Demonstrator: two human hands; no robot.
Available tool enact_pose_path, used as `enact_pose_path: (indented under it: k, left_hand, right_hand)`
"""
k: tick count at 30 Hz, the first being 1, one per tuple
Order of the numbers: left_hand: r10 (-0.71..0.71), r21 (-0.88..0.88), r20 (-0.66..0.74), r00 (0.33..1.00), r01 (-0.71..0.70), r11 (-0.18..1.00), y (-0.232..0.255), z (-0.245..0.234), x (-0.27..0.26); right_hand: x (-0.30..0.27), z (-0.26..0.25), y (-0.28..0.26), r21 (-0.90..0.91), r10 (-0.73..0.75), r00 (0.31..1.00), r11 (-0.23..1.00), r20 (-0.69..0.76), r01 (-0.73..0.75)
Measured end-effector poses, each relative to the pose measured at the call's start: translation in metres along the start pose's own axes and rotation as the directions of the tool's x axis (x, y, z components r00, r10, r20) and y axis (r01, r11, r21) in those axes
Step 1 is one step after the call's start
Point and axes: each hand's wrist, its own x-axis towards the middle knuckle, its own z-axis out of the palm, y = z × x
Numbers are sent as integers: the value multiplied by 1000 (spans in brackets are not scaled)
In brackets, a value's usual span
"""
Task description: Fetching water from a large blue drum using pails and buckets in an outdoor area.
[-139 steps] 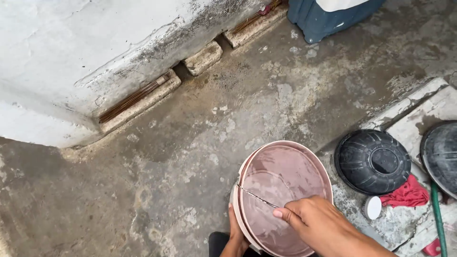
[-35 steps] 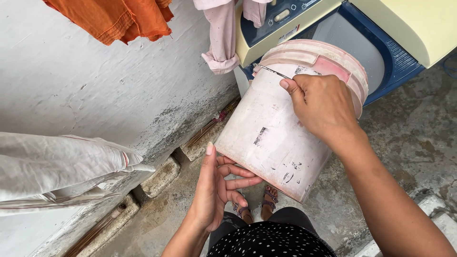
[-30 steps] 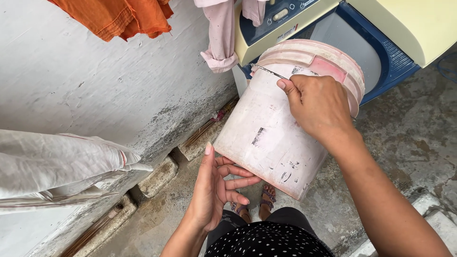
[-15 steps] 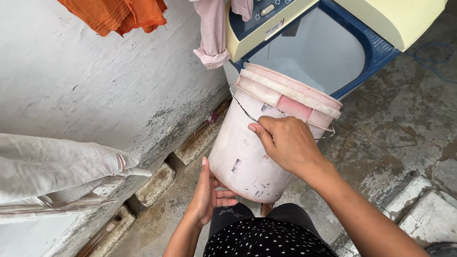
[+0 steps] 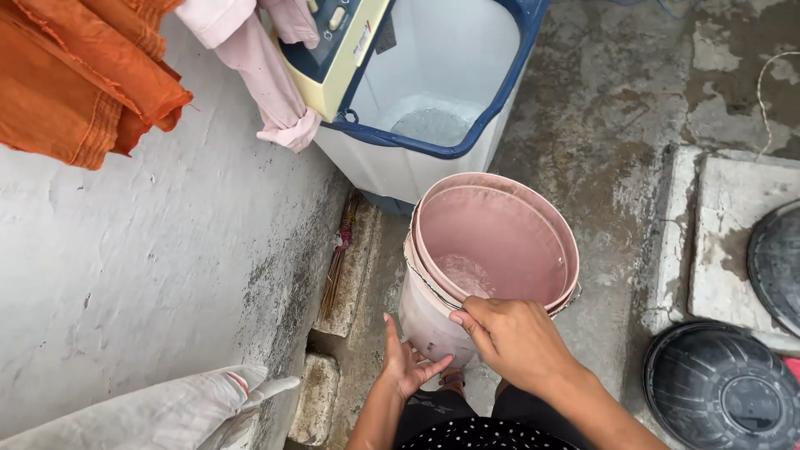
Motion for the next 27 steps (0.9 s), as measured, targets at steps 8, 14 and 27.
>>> enact_pose_path:
  k: [8, 14, 27]
  left_hand:
    - [-215, 417, -44, 976, 213, 884, -55, -4, 40]
    - [-357, 675, -77, 931, 312, 669, -125, -5, 79]
    - [-459, 939, -283, 842, 340, 45, -402, -18, 27]
  right_hand:
    - [-112, 13, -2, 80, 362, 919, 932, -157, -353]
    - [-213, 24, -2, 179, 558, 757, 829, -342, -530]
    - [-517, 86, -43, 462, 814, 201, 492, -545, -738]
